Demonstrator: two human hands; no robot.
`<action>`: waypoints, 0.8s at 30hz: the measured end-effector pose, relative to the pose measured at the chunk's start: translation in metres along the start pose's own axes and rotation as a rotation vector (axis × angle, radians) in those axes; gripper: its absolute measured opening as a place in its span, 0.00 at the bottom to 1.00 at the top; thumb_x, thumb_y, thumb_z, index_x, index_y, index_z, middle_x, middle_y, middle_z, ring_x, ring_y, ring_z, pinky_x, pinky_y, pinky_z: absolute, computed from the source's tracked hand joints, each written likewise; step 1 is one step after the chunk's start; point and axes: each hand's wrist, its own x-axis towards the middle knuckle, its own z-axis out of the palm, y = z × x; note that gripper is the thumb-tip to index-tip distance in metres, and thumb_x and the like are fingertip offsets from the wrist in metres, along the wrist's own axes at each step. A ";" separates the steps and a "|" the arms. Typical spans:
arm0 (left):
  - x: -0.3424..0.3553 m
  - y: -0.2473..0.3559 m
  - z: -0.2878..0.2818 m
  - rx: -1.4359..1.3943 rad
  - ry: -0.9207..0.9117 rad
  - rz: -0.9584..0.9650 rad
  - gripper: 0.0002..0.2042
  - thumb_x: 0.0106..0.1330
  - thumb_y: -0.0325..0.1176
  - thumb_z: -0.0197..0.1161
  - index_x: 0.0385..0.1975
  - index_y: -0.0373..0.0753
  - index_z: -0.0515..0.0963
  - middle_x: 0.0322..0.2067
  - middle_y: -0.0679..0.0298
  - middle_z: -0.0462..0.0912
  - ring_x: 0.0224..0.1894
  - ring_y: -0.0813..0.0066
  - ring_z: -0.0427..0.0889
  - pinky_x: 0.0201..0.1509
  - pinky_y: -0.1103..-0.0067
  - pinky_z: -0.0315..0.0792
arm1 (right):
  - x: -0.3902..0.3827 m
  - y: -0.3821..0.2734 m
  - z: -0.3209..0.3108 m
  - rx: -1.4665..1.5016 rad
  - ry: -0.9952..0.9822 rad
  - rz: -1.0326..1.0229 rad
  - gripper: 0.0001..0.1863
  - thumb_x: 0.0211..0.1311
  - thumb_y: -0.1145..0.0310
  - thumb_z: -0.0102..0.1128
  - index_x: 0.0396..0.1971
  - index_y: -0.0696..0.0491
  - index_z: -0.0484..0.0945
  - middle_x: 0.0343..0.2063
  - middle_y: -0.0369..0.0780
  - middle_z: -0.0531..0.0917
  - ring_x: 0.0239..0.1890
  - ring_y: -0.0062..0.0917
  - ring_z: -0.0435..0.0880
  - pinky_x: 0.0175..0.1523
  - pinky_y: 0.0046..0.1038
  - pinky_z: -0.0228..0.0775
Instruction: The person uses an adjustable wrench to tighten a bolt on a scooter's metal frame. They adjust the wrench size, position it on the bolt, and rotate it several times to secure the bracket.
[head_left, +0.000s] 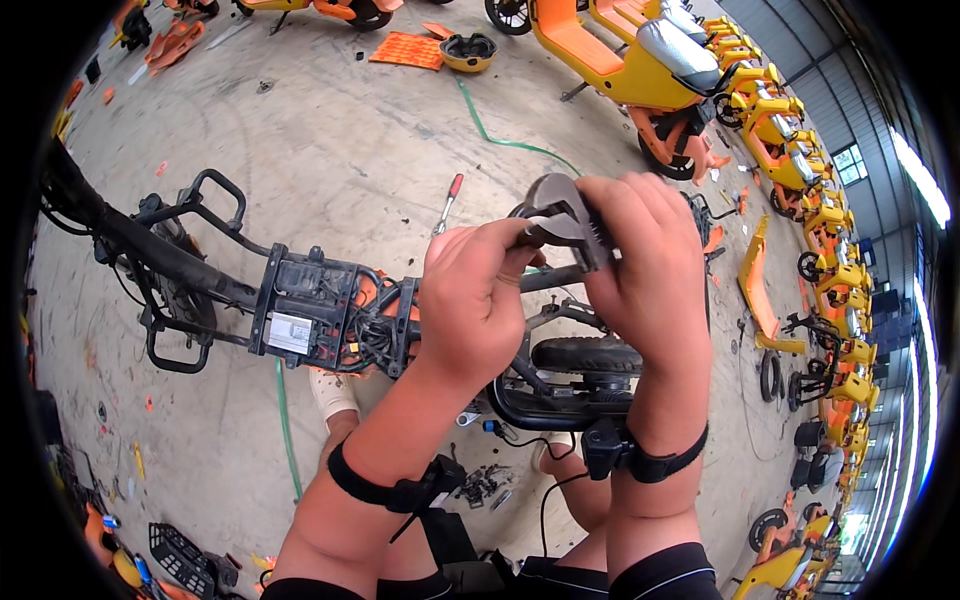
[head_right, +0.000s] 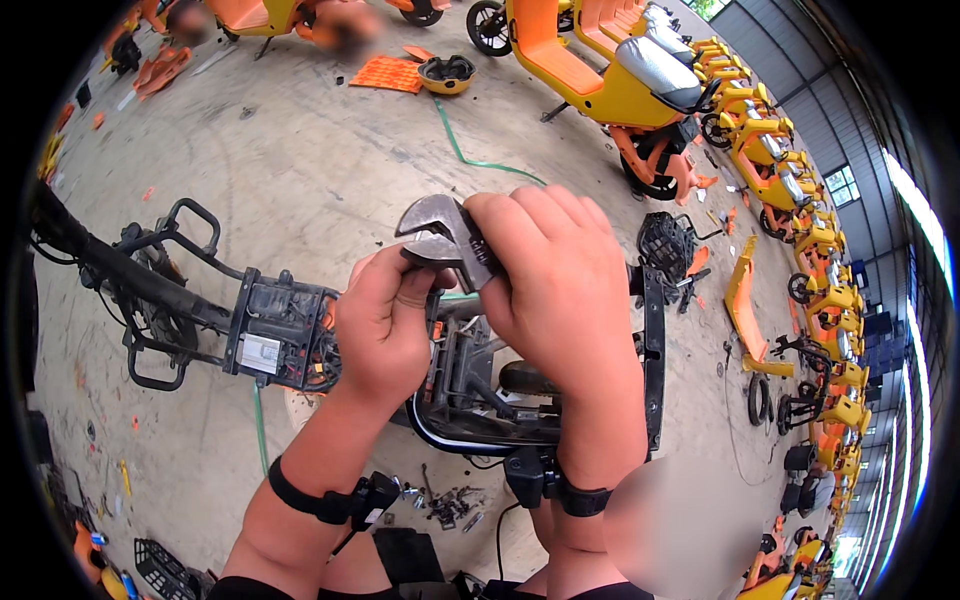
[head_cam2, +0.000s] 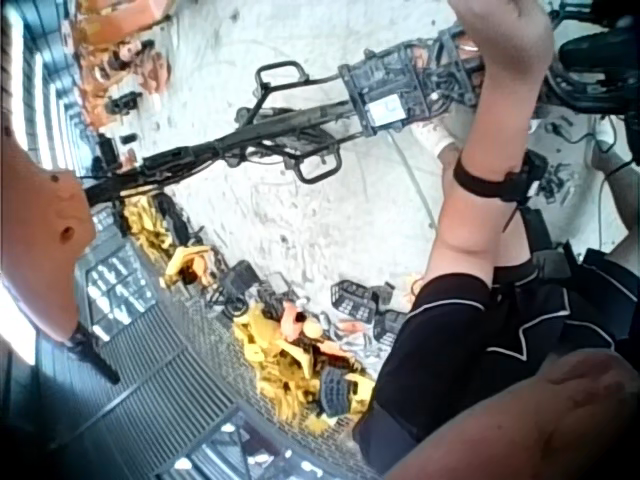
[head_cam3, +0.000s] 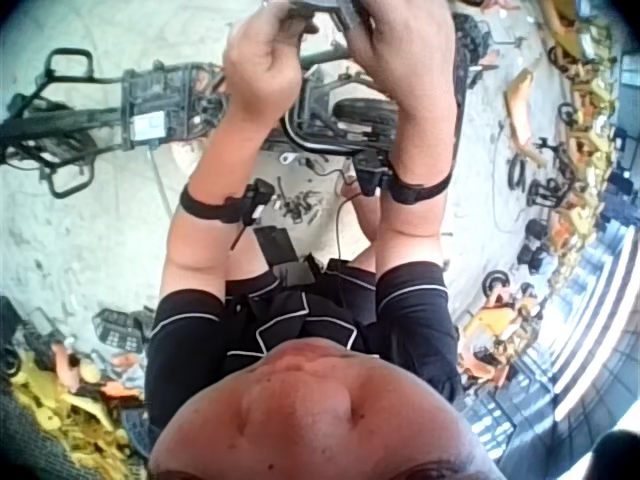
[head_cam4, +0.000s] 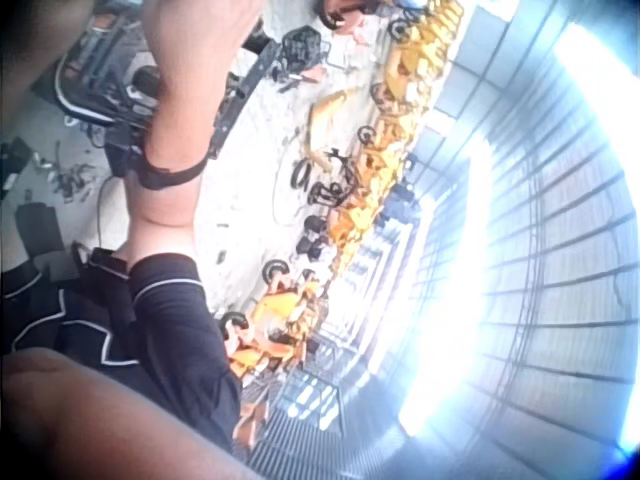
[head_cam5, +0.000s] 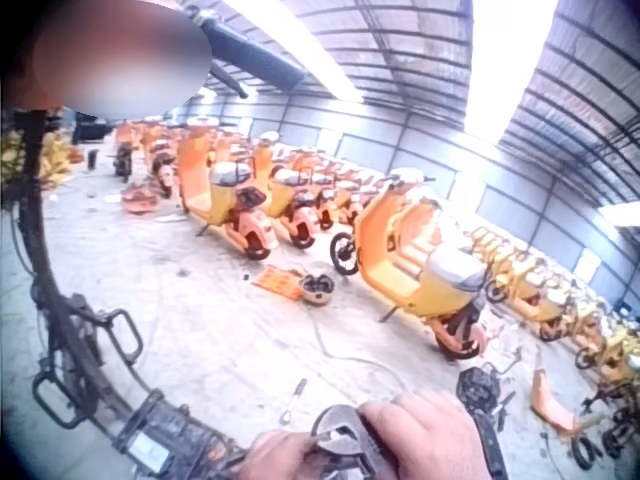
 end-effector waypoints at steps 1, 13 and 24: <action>0.000 0.000 0.001 -0.012 -0.002 -0.014 0.10 0.65 0.20 0.60 0.44 0.36 0.79 0.32 0.63 0.88 0.37 0.59 0.83 0.49 0.69 0.68 | 0.001 -0.001 -0.003 -0.044 -0.027 0.035 0.19 0.41 0.80 0.61 0.38 0.49 0.81 0.30 0.36 0.78 0.38 0.36 0.77 0.43 0.36 0.67; 0.002 0.002 -0.004 0.060 -0.066 0.018 0.06 0.75 0.27 0.57 0.43 0.35 0.81 0.32 0.62 0.87 0.38 0.67 0.80 0.45 0.73 0.74 | 0.007 0.023 0.035 -0.077 0.172 -0.138 0.23 0.43 0.74 0.70 0.43 0.39 0.86 0.36 0.32 0.81 0.42 0.33 0.77 0.47 0.34 0.71; 0.000 0.000 -0.006 0.011 -0.124 -0.026 0.08 0.75 0.26 0.55 0.46 0.32 0.80 0.34 0.59 0.85 0.38 0.71 0.81 0.43 0.75 0.76 | 0.010 0.032 0.059 0.068 0.286 -0.184 0.22 0.43 0.74 0.72 0.44 0.43 0.86 0.40 0.36 0.83 0.46 0.36 0.80 0.45 0.34 0.75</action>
